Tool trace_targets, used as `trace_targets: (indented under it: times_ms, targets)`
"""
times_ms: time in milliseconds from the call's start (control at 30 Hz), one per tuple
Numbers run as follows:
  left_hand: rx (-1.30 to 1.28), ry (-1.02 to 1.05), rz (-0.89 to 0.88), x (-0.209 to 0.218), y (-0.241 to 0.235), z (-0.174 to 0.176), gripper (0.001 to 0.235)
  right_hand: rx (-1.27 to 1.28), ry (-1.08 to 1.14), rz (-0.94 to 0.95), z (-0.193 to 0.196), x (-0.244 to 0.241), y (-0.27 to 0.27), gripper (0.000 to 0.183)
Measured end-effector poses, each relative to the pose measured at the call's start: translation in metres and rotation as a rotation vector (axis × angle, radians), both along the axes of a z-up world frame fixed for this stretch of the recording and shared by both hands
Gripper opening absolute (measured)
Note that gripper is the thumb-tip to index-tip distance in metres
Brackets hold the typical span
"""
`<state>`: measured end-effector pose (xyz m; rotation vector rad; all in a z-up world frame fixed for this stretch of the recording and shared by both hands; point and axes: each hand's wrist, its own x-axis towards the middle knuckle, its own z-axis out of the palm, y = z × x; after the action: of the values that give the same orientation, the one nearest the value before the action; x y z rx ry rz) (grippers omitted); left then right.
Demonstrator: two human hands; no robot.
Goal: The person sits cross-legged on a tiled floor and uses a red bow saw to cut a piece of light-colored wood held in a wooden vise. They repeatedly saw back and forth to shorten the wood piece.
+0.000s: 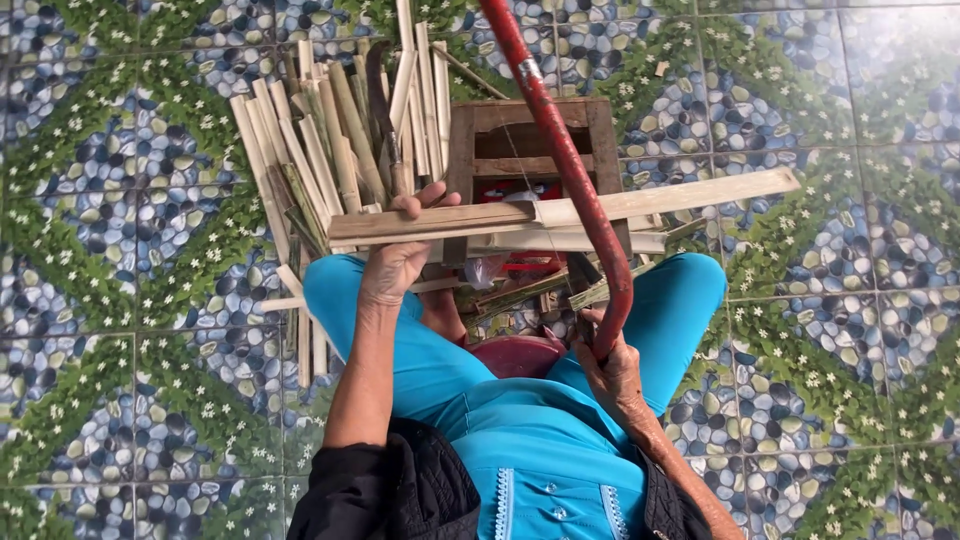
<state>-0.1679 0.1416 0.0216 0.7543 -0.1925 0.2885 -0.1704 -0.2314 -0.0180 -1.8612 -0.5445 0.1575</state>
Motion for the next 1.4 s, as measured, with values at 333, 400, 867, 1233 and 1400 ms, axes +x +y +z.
trace_targets:
  times_ms: [333,400,867,1233,1400]
  targets:
    - [-0.003,0.153,0.067,-0.001,0.018,-0.033,0.036,-0.011,0.01,-0.008,-0.013,-0.006,0.006,0.045]
    - [0.108,0.223,0.137,-0.003,0.022,-0.047,0.04,-0.008,0.017,-0.019,-0.015,-0.005,0.006,0.046]
    - [0.53,0.638,0.485,-0.066,0.008,-0.037,0.024,0.053,0.131,-0.029,-0.02,-0.012,0.006,0.046]
    - [1.842,0.004,0.828,0.009,-0.061,-0.014,0.055,0.017,0.101,-0.068,-0.018,-0.019,0.01,0.043]
    - [2.103,-0.043,0.74,0.039,-0.053,-0.048,0.079,0.106,0.179,-0.063,-0.01,-0.018,0.019,0.04]
